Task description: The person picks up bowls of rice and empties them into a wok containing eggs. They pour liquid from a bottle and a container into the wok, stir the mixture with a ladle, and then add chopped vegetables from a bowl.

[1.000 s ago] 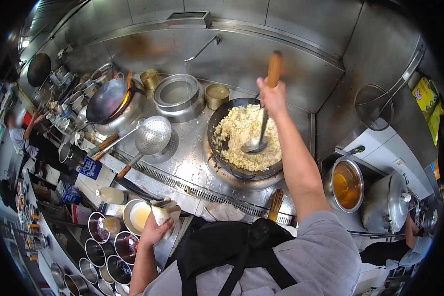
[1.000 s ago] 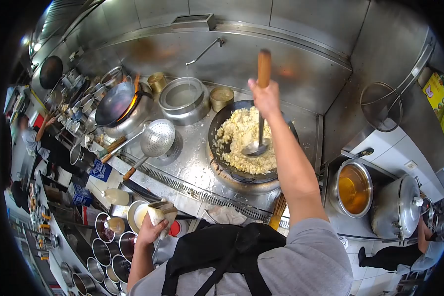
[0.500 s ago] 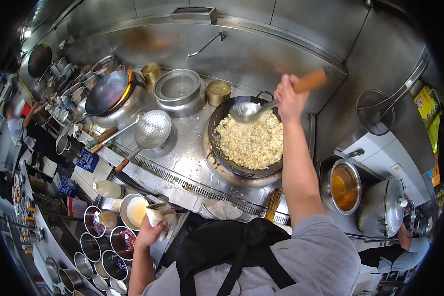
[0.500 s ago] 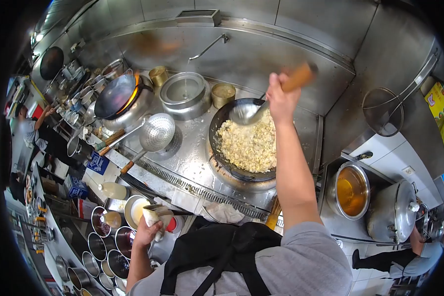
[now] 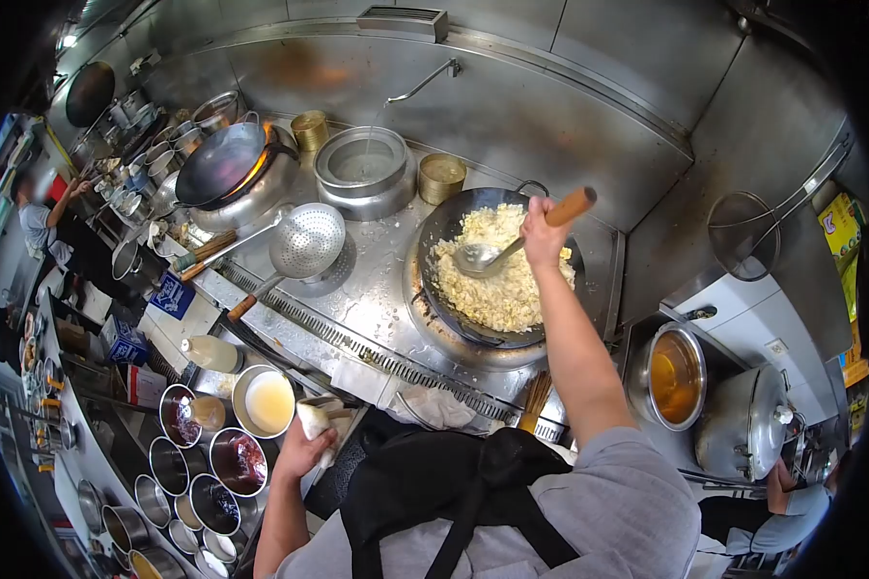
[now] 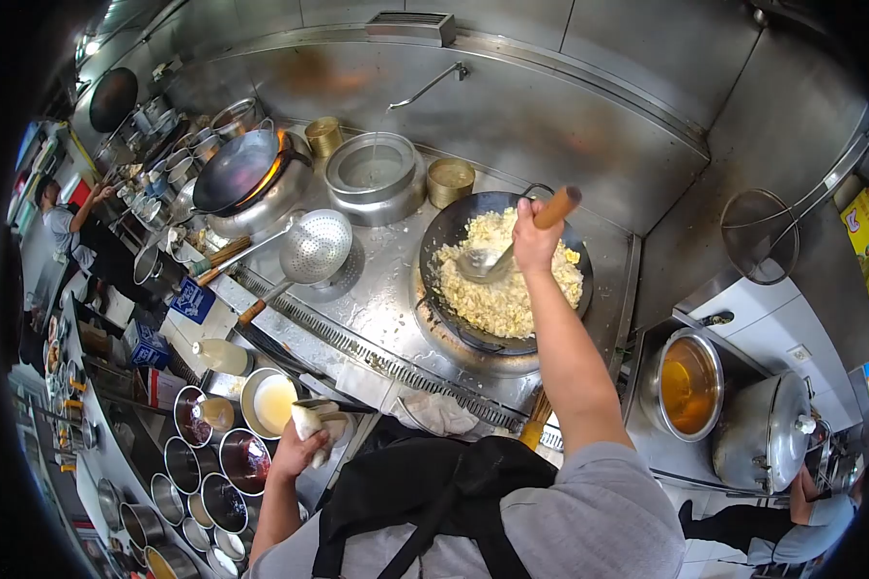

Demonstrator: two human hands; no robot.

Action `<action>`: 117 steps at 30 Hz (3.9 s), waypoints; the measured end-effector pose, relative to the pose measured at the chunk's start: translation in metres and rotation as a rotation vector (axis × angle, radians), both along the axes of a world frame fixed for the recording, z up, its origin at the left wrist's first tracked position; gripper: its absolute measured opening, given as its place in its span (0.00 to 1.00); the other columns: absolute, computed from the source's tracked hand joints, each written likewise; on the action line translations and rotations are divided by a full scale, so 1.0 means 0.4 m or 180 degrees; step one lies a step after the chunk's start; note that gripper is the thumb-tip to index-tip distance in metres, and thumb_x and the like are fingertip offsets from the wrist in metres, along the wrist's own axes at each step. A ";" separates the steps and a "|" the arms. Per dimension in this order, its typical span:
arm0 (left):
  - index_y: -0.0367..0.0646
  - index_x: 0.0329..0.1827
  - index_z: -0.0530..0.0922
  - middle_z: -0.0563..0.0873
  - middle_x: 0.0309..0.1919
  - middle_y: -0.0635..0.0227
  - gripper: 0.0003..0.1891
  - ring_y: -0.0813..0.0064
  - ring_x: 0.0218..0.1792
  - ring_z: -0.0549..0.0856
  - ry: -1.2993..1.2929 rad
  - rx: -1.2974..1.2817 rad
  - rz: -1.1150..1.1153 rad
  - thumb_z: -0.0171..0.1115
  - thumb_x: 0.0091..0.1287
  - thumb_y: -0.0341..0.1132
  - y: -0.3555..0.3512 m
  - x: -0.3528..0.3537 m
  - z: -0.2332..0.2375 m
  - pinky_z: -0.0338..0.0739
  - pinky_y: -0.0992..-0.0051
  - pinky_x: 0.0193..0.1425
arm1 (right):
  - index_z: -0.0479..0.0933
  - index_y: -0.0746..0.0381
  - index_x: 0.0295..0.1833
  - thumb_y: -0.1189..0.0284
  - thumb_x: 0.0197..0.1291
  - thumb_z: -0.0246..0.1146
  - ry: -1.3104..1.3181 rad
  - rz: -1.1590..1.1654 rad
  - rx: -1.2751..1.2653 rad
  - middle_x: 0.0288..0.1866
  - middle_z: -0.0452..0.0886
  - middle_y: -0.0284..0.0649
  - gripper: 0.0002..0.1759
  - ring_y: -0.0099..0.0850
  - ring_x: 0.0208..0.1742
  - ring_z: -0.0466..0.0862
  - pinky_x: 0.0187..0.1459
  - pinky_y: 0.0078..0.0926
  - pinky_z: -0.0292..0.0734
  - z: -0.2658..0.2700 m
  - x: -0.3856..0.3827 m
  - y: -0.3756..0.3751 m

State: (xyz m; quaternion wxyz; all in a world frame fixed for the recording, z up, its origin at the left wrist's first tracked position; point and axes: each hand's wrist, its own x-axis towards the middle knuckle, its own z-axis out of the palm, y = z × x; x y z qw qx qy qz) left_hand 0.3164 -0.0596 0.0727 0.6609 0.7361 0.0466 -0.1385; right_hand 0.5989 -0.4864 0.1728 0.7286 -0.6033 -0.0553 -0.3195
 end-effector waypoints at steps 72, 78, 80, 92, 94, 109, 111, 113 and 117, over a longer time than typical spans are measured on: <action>0.28 0.37 0.79 0.84 0.32 0.53 0.15 0.63 0.32 0.84 0.0909 -0.0004 -0.0207 0.61 0.52 0.33 -0.697 0.516 -0.255 0.76 0.64 0.35 | 0.66 0.58 0.28 0.70 0.65 0.61 0.0479 -0.0040 -0.0269 0.17 0.66 0.28 0.14 0.17 0.19 0.69 0.20 0.17 0.64 0.148 0.046 -0.236; 0.30 0.35 0.80 0.83 0.29 0.59 0.12 0.67 0.28 0.82 0.0574 -0.0256 -0.0088 0.61 0.52 0.31 -0.702 0.516 -0.296 0.74 0.66 0.32 | 0.62 0.57 0.25 0.70 0.65 0.60 -0.1201 0.0502 0.0174 0.16 0.64 0.28 0.18 0.17 0.19 0.68 0.21 0.16 0.62 0.149 -0.049 -0.147; 0.30 0.35 0.80 0.83 0.29 0.59 0.12 0.67 0.29 0.82 0.0583 -0.0201 -0.0014 0.61 0.52 0.31 -0.706 0.508 -0.290 0.74 0.66 0.33 | 0.64 0.57 0.25 0.69 0.64 0.62 -0.0452 0.0395 0.0034 0.16 0.65 0.28 0.17 0.17 0.17 0.67 0.19 0.18 0.61 -0.035 0.048 -0.179; 0.35 0.40 0.79 0.84 0.32 0.61 0.13 0.66 0.29 0.83 0.0865 -0.0146 -0.0303 0.61 0.54 0.34 -0.691 0.514 -0.228 0.75 0.65 0.29 | 0.63 0.58 0.22 0.68 0.64 0.63 -0.0522 -0.0483 -0.0064 0.13 0.63 0.27 0.20 0.18 0.12 0.62 0.15 0.20 0.56 -0.003 0.154 -0.191; 0.40 0.39 0.79 0.84 0.31 0.63 0.12 0.68 0.28 0.83 0.1211 -0.0211 -0.0431 0.62 0.55 0.36 -0.681 0.501 -0.223 0.75 0.66 0.26 | 0.64 0.59 0.22 0.67 0.63 0.64 0.0190 -0.0237 -0.0644 0.13 0.64 0.27 0.20 0.18 0.11 0.62 0.14 0.21 0.55 0.172 0.113 -0.153; 0.38 0.48 0.72 0.80 0.35 0.62 0.13 0.64 0.35 0.84 0.1492 -0.1885 0.0019 0.55 0.60 0.22 -0.641 0.338 -0.145 0.81 0.62 0.30 | 0.68 0.58 0.32 0.67 0.62 0.65 0.0210 0.0130 0.0464 0.16 0.67 0.28 0.14 0.20 0.13 0.66 0.14 0.22 0.62 0.525 -0.081 -0.118; 0.37 0.52 0.70 0.80 0.38 0.60 0.16 0.63 0.39 0.83 0.1321 -0.1798 -0.0179 0.53 0.60 0.21 -0.575 0.233 -0.053 0.82 0.60 0.34 | 0.66 0.56 0.30 0.66 0.65 0.62 -0.0188 0.0675 0.0091 0.14 0.60 0.25 0.15 0.19 0.12 0.61 0.16 0.22 0.60 0.672 -0.176 -0.175; 0.35 0.49 0.72 0.81 0.36 0.59 0.14 0.63 0.34 0.83 0.1665 -0.2291 0.0365 0.54 0.59 0.22 -0.580 0.240 0.009 0.80 0.59 0.32 | 0.65 0.55 0.25 0.66 0.66 0.60 -0.0338 0.0803 -0.0072 0.13 0.55 0.23 0.17 0.18 0.11 0.58 0.16 0.22 0.57 0.702 -0.247 -0.180; 0.36 0.42 0.73 0.79 0.31 0.59 0.08 0.64 0.26 0.80 0.1534 -0.1743 -0.0196 0.56 0.61 0.27 -0.676 0.412 -0.179 0.77 0.63 0.27 | 0.68 0.59 0.35 0.72 0.63 0.61 0.1088 -0.0895 -0.0111 0.14 0.64 0.26 0.08 0.19 0.11 0.64 0.12 0.22 0.57 0.296 -0.095 -0.029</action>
